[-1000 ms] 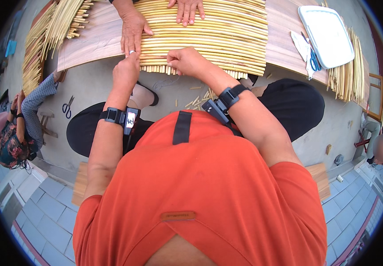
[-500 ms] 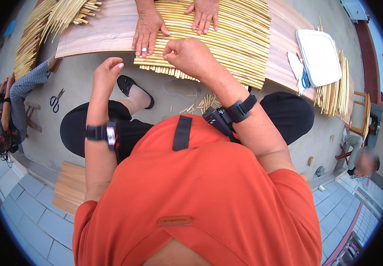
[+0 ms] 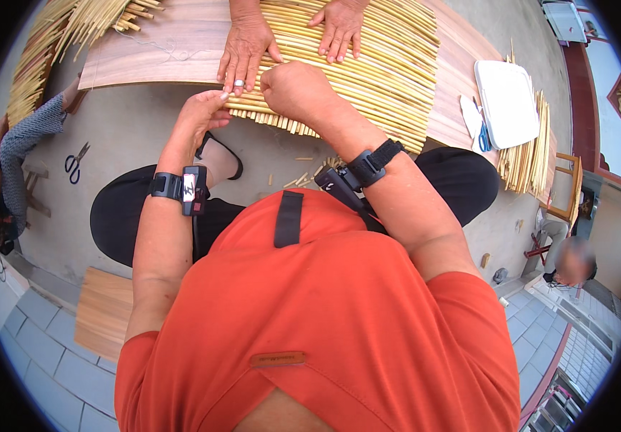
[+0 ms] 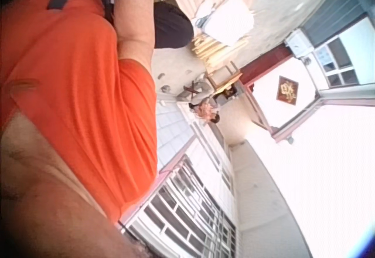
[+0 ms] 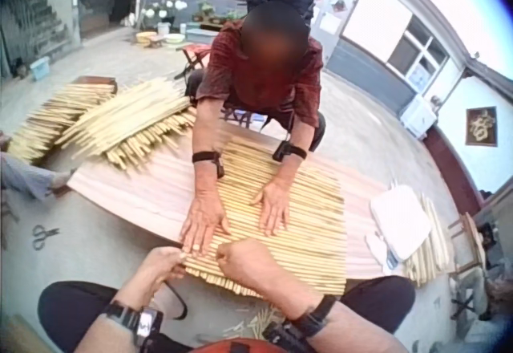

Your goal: The person threads a thin string through narrow bamboo strips to weave a mat, using their hands to position the strips and pull the string tight.

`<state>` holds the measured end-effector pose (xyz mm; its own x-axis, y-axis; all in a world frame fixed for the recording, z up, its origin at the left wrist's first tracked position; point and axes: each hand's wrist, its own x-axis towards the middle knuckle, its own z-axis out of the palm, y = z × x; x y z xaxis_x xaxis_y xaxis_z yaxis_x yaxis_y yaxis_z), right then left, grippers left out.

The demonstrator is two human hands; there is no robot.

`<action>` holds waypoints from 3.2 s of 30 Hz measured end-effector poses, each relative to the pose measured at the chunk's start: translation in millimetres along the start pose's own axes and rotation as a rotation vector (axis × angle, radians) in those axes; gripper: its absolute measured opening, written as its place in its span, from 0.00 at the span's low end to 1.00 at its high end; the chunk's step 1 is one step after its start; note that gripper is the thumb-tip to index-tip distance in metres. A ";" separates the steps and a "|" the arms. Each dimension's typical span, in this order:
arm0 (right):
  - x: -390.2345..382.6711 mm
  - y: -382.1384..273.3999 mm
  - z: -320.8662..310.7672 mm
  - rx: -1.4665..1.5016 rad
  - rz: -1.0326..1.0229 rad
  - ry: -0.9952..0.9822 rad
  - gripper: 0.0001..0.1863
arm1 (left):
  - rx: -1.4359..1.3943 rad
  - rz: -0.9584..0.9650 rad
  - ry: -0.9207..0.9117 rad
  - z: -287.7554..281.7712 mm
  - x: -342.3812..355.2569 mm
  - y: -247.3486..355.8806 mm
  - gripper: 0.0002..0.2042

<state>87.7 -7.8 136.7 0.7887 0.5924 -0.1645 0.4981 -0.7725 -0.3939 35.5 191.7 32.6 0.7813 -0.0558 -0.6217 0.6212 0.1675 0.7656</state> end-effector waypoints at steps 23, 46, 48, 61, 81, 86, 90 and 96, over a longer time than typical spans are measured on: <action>32.5 -5.4 16.0 -0.004 -0.155 -0.046 0.07 | -0.017 -0.055 0.018 7.2 14.7 -2.2 0.06; 58.5 -1.0 22.7 -0.123 -0.171 -0.199 0.08 | -0.079 -0.169 0.110 24.3 -2.3 2.5 0.11; 58.2 -5.9 18.4 -0.137 -0.171 -0.199 0.08 | -0.081 -0.172 0.110 23.3 -2.2 0.8 0.12; 65.1 -18.4 9.1 -0.172 -0.207 -0.263 0.08 | -0.108 -0.152 0.137 23.5 -8.1 4.0 0.11; 71.3 -44.6 -9.0 -0.321 -0.329 -0.387 0.07 | -0.214 -0.088 0.204 31.8 -11.6 -1.0 0.11; 76.3 -30.1 13.1 -0.393 -0.353 -0.389 0.07 | -0.176 -0.083 0.219 33.5 -9.1 0.4 0.10; 80.3 -41.8 13.2 -0.443 -0.272 -0.553 0.19 | -0.180 -0.092 0.230 31.1 -12.2 0.7 0.09; 97.7 -12.8 36.1 -0.313 -0.425 -0.707 0.17 | -0.193 -0.089 0.227 29.1 -9.2 0.2 0.08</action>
<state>145.4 68.2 93.0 0.1585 0.7666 -0.6223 0.8563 -0.4205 -0.2999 30.2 163.6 43.4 0.6771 0.1386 -0.7228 0.6468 0.3564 0.6743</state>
